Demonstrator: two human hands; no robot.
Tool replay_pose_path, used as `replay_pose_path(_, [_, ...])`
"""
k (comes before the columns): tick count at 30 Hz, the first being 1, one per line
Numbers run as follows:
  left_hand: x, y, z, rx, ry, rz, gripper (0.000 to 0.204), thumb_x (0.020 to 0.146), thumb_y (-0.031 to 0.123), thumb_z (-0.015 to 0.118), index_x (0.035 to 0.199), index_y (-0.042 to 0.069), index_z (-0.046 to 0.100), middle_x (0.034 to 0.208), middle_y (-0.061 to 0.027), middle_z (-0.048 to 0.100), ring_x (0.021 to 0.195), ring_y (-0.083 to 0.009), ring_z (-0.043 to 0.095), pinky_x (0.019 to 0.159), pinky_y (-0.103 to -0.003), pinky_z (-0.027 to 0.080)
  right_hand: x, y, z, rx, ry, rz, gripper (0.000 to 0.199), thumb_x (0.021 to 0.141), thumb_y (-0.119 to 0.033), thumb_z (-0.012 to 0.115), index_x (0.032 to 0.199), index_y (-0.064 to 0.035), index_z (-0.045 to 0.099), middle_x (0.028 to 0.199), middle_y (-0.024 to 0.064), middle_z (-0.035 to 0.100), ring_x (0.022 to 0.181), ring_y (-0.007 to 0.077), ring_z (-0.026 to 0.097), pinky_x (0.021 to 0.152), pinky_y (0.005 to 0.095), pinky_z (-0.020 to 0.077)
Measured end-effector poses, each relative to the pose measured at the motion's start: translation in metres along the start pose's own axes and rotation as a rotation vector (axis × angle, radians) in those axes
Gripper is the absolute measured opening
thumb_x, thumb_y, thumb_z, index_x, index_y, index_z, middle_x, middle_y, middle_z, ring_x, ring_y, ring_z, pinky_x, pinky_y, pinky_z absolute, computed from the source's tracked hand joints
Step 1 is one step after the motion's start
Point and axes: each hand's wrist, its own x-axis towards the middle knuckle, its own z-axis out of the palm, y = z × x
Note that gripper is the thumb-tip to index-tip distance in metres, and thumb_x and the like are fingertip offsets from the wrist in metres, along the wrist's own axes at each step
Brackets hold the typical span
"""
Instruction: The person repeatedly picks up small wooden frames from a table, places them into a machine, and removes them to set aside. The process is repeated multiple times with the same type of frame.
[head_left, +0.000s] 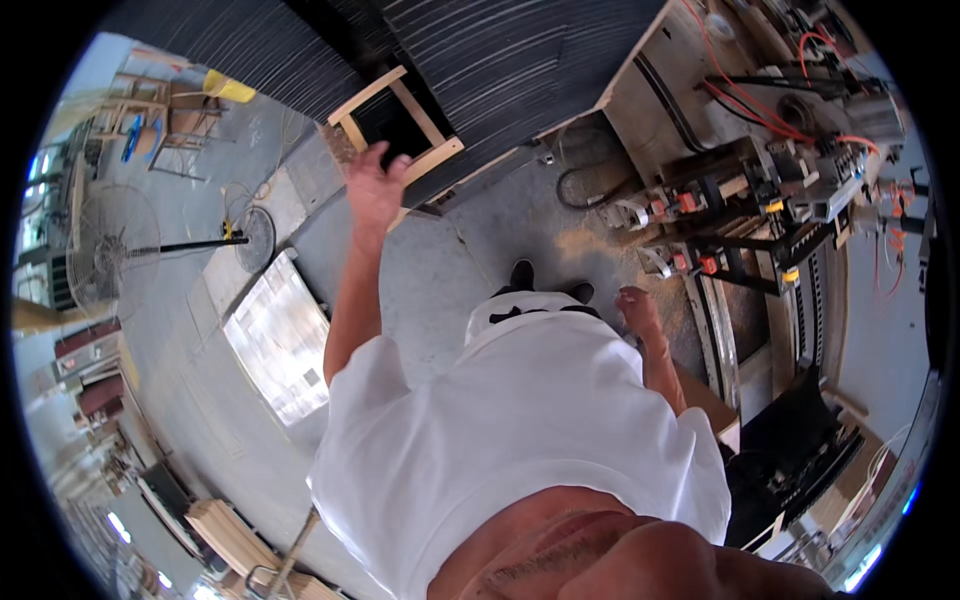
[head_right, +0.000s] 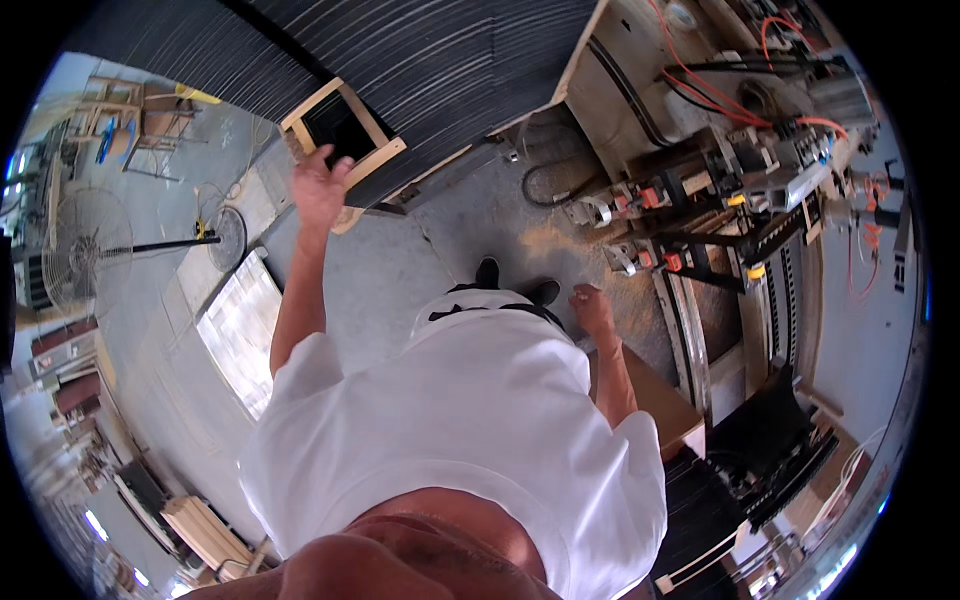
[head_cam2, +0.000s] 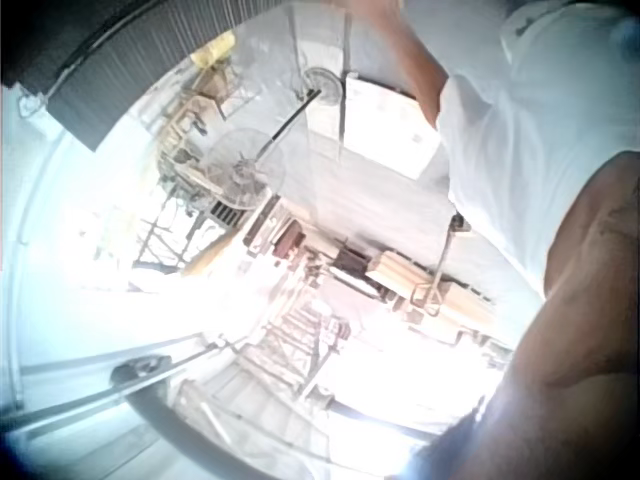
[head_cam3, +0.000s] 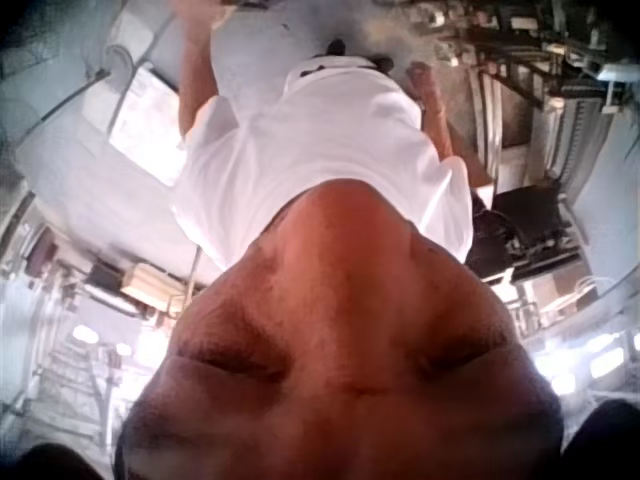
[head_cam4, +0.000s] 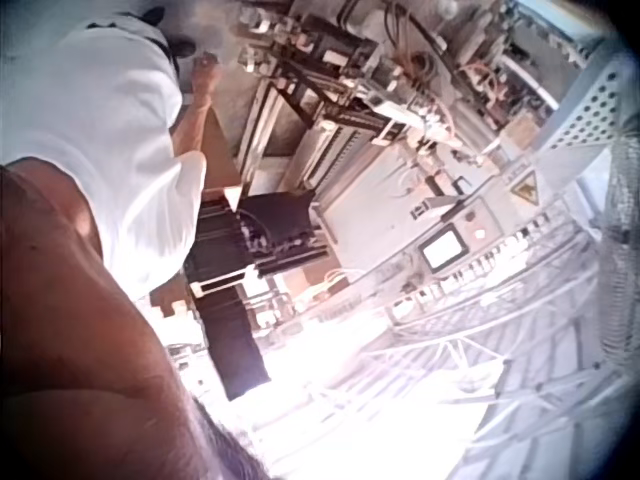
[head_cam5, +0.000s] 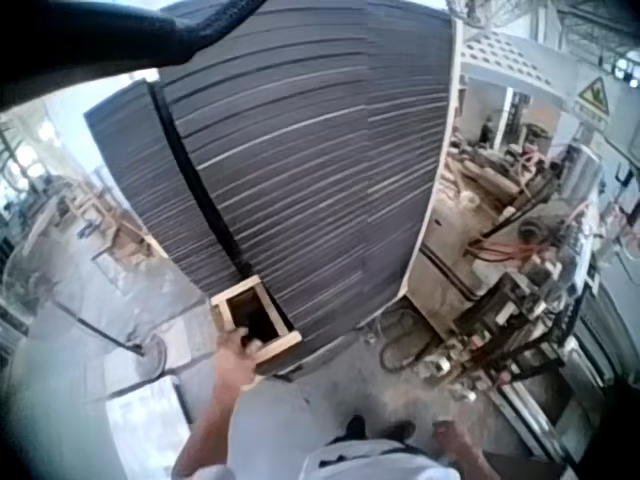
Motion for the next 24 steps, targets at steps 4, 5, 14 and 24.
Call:
replay_pose_path(4, [0.010, 0.029, 0.008, 0.233, -0.141, 0.340, 0.051, 0.072, 0.021, 0.078, 0.117, 0.005, 0.063, 0.110, -0.0153, 0.065, 0.105, -0.0349, 0.057, 0.097, -0.043, 0.042, 0.018, -0.018, 0.009, 0.066, 0.039, -0.034, 0.030, 0.083, -0.014, 0.068, 0.111, -0.0021, 0.067, 0.096, 0.0182, 0.071, 0.091, 0.0254, 0.069, 0.079, 0.0342, 0.0535])
replay_pose_path(5, [0.001, 0.023, 0.018, 0.229, -0.175, 0.292, 0.050, 0.071, 0.020, 0.078, 0.117, 0.005, 0.063, 0.110, -0.0156, 0.065, 0.105, -0.0349, 0.058, 0.096, -0.044, 0.042, 0.009, -0.016, 0.006, 0.059, 0.019, 0.001, 0.030, 0.084, -0.014, 0.068, 0.111, -0.0016, 0.067, 0.097, 0.0185, 0.071, 0.092, 0.0252, 0.069, 0.079, 0.0340, 0.0535])
replay_pose_path(14, [0.007, 0.016, 0.034, 0.169, -0.238, 0.122, 0.051, 0.071, 0.016, 0.078, 0.119, 0.008, 0.062, 0.109, -0.0173, 0.065, 0.105, -0.0367, 0.059, 0.091, -0.044, 0.047, -0.051, 0.015, -0.005, 0.255, 0.170, 0.115, 0.027, 0.084, -0.013, 0.067, 0.109, -0.0024, 0.067, 0.094, 0.0153, 0.071, 0.088, 0.0222, 0.069, 0.077, 0.0336, 0.0532])
replay_pose_path(24, [-0.078, 0.124, 0.110, -0.160, -0.007, 0.241, 0.044, 0.085, 0.011, 0.070, 0.124, -0.006, 0.056, 0.121, -0.0188, 0.062, 0.105, -0.0291, 0.061, 0.091, -0.037, 0.048, -0.237, -0.020, -0.141, 0.129, 0.738, 0.128, 0.032, 0.084, -0.012, 0.067, 0.115, -0.0048, 0.064, 0.112, 0.0172, 0.065, 0.100, 0.0348, 0.063, 0.084, 0.0398, 0.0520])
